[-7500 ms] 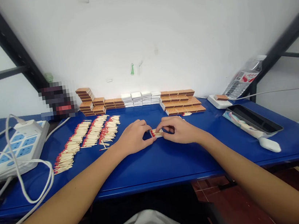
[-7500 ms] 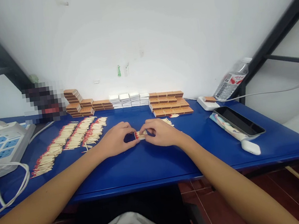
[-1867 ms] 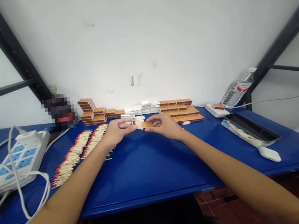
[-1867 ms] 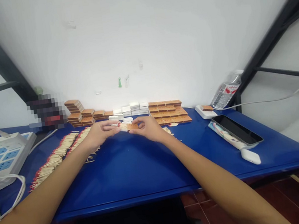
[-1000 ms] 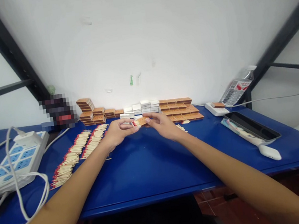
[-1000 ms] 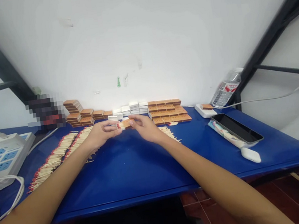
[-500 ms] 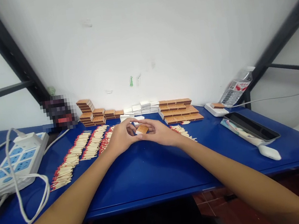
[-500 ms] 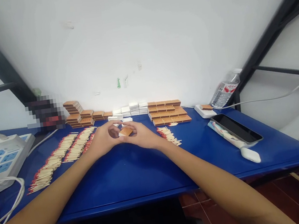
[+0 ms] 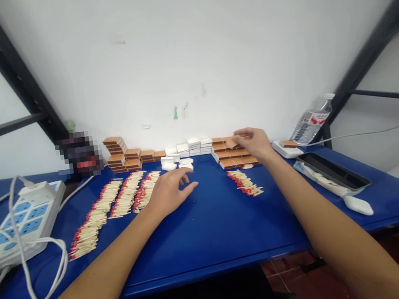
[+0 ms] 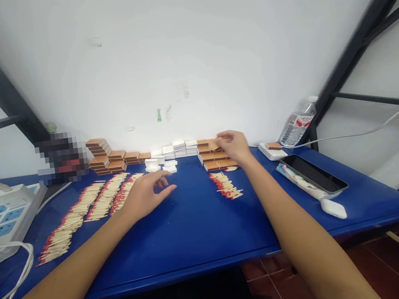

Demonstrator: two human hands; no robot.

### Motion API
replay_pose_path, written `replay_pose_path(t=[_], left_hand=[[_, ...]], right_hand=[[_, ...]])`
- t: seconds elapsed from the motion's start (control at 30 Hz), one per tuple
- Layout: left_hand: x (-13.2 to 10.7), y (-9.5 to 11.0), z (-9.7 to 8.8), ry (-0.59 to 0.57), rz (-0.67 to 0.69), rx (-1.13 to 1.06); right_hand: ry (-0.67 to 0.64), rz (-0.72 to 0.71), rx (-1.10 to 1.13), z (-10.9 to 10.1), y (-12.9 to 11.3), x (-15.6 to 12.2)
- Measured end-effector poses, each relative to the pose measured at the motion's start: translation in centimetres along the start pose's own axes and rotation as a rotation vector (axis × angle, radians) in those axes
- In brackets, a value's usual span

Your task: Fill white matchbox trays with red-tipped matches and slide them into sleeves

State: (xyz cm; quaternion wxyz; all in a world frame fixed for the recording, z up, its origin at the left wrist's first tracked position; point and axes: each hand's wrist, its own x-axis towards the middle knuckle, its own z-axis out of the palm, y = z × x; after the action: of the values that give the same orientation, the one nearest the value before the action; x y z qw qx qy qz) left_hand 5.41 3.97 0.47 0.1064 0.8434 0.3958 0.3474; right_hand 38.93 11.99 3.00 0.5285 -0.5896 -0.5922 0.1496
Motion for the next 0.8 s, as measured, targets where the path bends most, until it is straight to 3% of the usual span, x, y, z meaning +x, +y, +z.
replay_pose_path(t=[0.07,0.17,0.3,0.6,0.8], left_hand=[[-0.1,0.2,0.1,-0.022,-0.004,0.006],[-0.1,0.6,0.2,-0.035,-0.002,0.004],[-0.1,0.6,0.4,-0.038,-0.003,-0.010],[-0.2,0.4,0.5,-0.047,-0.032,-0.034],[1.9,1.1,1.8,0.051,-0.184,-0.254]], right_hand=[[0.197,0.069,-0.240,-2.7,2.9,1.9],[0.262,0.185,-0.465,-5.4,6.5,3.5],[0.203,0.182,-0.515,-6.1,8.8,4.0],[-0.010,0.166,-0.551,-5.7,10.2,4.4],[-0.086,0.159,-0.588,-5.4,10.3,4.4]])
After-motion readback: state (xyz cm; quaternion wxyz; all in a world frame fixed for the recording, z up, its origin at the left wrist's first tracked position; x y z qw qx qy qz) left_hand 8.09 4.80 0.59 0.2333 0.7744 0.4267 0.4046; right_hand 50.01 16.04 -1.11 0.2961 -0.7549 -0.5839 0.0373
